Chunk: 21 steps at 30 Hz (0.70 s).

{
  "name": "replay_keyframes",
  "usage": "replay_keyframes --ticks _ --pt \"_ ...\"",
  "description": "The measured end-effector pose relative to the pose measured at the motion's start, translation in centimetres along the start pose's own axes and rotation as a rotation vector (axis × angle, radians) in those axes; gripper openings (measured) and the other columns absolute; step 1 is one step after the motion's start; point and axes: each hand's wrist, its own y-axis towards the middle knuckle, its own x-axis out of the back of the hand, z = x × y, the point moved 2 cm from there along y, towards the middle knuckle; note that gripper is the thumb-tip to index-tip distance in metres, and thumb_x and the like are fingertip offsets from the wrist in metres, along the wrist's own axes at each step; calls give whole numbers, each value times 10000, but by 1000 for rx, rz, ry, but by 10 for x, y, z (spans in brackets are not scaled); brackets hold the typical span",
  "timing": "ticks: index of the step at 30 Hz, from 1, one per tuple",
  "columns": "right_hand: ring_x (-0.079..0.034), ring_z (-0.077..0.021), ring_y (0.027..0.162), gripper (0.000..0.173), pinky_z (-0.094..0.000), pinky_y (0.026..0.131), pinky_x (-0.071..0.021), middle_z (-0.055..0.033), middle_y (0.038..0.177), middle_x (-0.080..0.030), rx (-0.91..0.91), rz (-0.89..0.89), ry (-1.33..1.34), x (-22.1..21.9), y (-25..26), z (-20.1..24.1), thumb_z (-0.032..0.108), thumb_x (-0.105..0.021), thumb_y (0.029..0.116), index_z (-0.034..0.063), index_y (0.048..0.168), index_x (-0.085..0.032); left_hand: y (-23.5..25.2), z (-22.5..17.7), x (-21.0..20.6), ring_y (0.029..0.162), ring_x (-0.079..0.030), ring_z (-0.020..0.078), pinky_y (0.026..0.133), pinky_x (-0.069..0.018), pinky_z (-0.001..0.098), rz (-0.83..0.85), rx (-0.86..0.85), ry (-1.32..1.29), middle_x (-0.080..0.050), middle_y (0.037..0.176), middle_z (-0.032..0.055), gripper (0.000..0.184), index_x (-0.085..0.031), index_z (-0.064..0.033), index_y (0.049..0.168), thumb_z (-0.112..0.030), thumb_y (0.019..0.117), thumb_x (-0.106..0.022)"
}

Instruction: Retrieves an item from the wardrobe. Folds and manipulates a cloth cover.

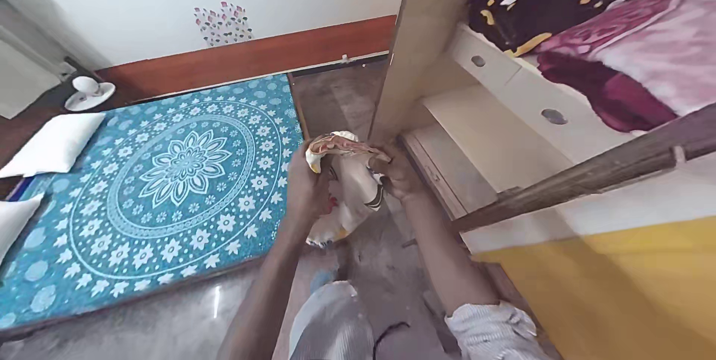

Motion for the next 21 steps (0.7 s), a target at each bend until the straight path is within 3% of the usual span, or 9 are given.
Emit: replay_keyframes --ticks 1,4,7,8,11,13,17,18,21 --pt "-669 -38 903 253 -259 809 -581 66 1017 -724 -37 -77 -42 -10 -10 1 287 -748 877 197 1113 -727 -12 -3 9 1152 -635 223 1001 -510 501 -14 -20 10 -677 1230 91 277 -669 -83 1253 -189 1010 -589" --pt "-651 -70 820 176 -281 757 -572 3 921 -702 -183 -195 -59 -36 -35 -5 261 -663 975 109 1041 -724 -45 -17 37 970 -690 201 872 -581 439 63 2 17 -703 1062 108 232 -673 -31 1172 -85 948 -645" --pt "-651 -59 804 150 -252 750 -563 1 897 -702 -209 -184 -78 -60 -50 -6 189 -648 993 70 1031 -731 -68 -27 58 1053 -698 190 927 -594 418 118 14 11 -692 1234 101 472 -577 -75 1361 -92 913 -723" --pt "-653 -71 843 153 -264 787 -566 -8 933 -701 -205 -171 -84 -68 -53 -6 174 -641 996 57 1041 -729 -75 -26 65 1074 -696 197 939 -594 424 115 -17 35 -687 1255 100 447 -605 -85 1347 -111 917 -727" --pt "-649 -74 874 159 -274 815 -558 -18 950 -694 -213 -143 -98 -93 -66 -3 161 -621 1012 43 1035 -724 -100 -22 89 1005 -705 171 888 -599 382 140 -86 151 -719 1146 86 213 -737 -76 1130 -160 936 -713" --pt "-657 -62 818 171 -264 781 -569 -5 887 -701 -216 -97 -70 -108 -68 -1 150 -592 1022 40 1000 -722 -114 -19 109 946 -705 189 860 -591 411 230 17 235 -727 1066 84 216 -741 -66 1073 -241 952 -703" --pt "-650 -24 761 206 -229 751 -566 39 819 -688 -254 -11 -62 -141 -71 -6 146 -536 1043 60 965 -706 -142 -2 158 1022 -699 259 880 -574 495 428 157 374 -712 1166 104 335 -753 -60 1066 -369 990 -647" --pt "-645 -22 761 204 -226 752 -561 35 819 -686 -263 -5 -78 -149 -72 -10 149 -544 1043 52 968 -706 -151 3 171 1034 -694 238 877 -581 461 426 123 356 -702 1200 92 327 -758 -70 1051 -372 989 -647" --pt "-647 -54 780 229 -256 762 -561 -7 858 -694 -329 13 -129 -189 -70 -21 199 -555 1055 28 1022 -702 -172 10 212 1205 -621 212 1024 -517 424 309 -108 168 -675 1298 70 280 -763 -81 929 -343 981 -680"
